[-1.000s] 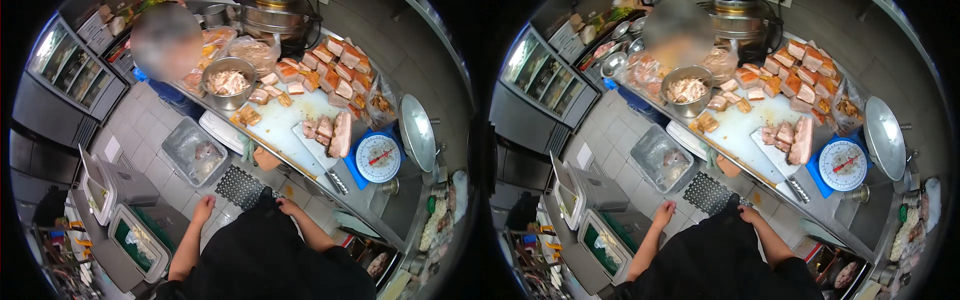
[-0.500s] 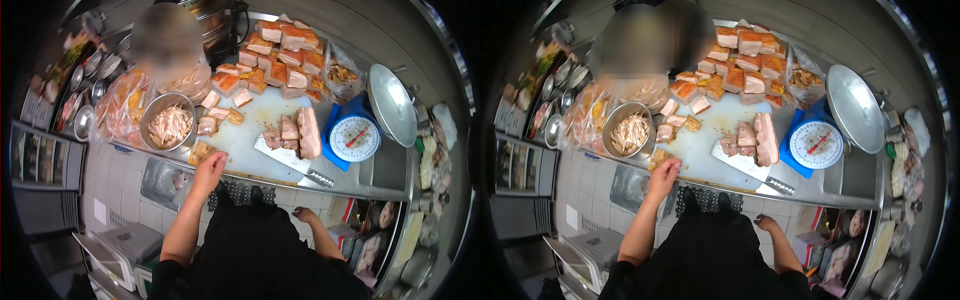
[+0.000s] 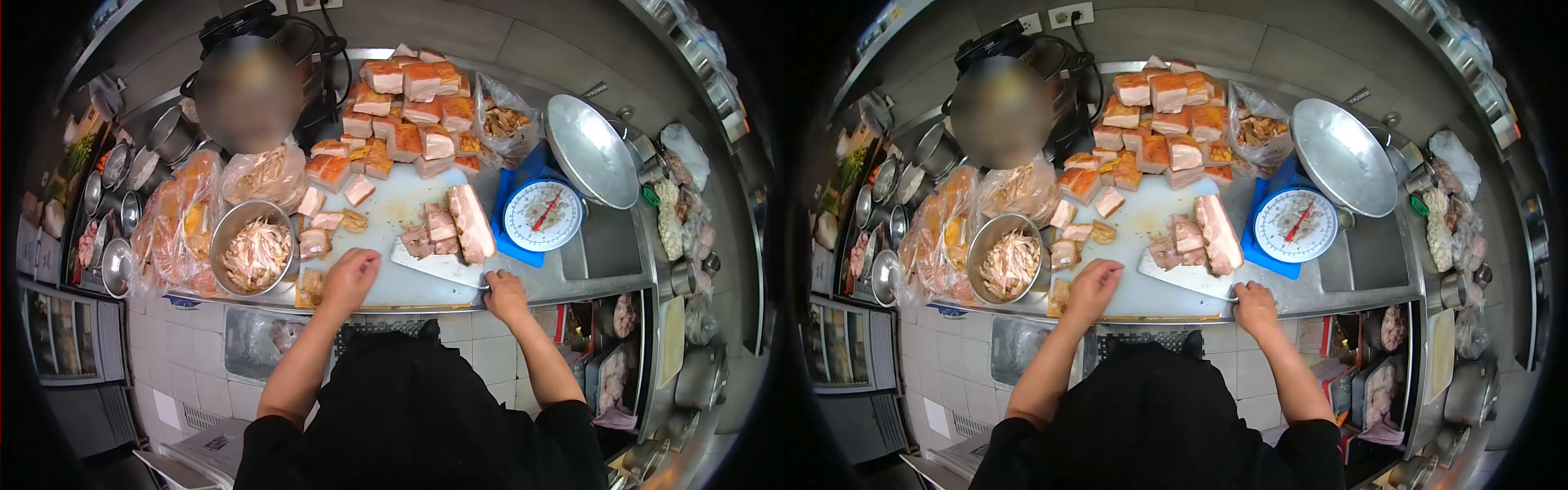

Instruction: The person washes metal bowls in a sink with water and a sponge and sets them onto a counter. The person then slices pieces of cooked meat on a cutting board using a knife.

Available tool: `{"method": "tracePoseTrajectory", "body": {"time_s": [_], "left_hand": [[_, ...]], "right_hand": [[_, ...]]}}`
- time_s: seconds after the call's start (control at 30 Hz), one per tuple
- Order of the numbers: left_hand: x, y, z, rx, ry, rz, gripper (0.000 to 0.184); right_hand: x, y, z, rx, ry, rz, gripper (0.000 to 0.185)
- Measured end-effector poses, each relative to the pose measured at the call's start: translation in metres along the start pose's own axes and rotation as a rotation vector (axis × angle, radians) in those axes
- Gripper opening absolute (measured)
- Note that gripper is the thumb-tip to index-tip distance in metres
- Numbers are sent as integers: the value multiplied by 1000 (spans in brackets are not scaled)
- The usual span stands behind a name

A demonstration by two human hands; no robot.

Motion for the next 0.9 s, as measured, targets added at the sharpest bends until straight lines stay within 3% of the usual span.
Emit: {"method": "tracePoseTrajectory", "body": {"time_s": [0.17, 0.33, 0.4, 0.47, 0.5, 0.53, 0.6, 0.73, 0.83, 0.87, 0.9], "left_hand": [[-57, 43, -21, -152, 37, 78, 14], [-58, 63, -14, -74, 134, -33, 13], [-66, 71, -12, -9, 138, 63, 23], [-92, 81, -18, -384, 384, 182, 39], [-104, 84, -17, -280, 413, 320, 49], [-112, 89, -14, -277, 415, 320, 49], [-127, 101, 0, -253, 488, 364, 48], [-112, 134, 9, -206, 435, 438, 38], [-88, 145, 35, 98, 19, 270, 20], [-79, 148, 39, 96, 29, 276, 20], [-68, 149, 50, 294, -118, 257, 21]], "right_hand": [[50, -28, 8, 53, 130, 93, 22], [68, -68, -22, 39, 216, 275, 22], [70, -88, -37, -10, 370, 340, 21], [80, -105, -44, -101, 462, 366, 21], [80, -112, -47, -193, 553, 395, 20], [77, -118, -48, -191, 555, 397, 20], [71, -130, -52, -367, 783, 376, 18], [65, -139, -53, -444, 904, 304, 17], [72, -143, -44, -488, 999, 309, 16], [75, -144, -41, -468, 1004, 316, 16], [75, -145, -36, -447, 1007, 325, 16]]}}
Point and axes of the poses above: each hand's wrist, its own y-axis towards the middle knuckle, its own x-axis out of the back of the hand, z = x × y, the point moved 3 cm from there along y, towards the middle knuckle, and after that the axes turned 15 degrees about -y, right-handed, at the moved point
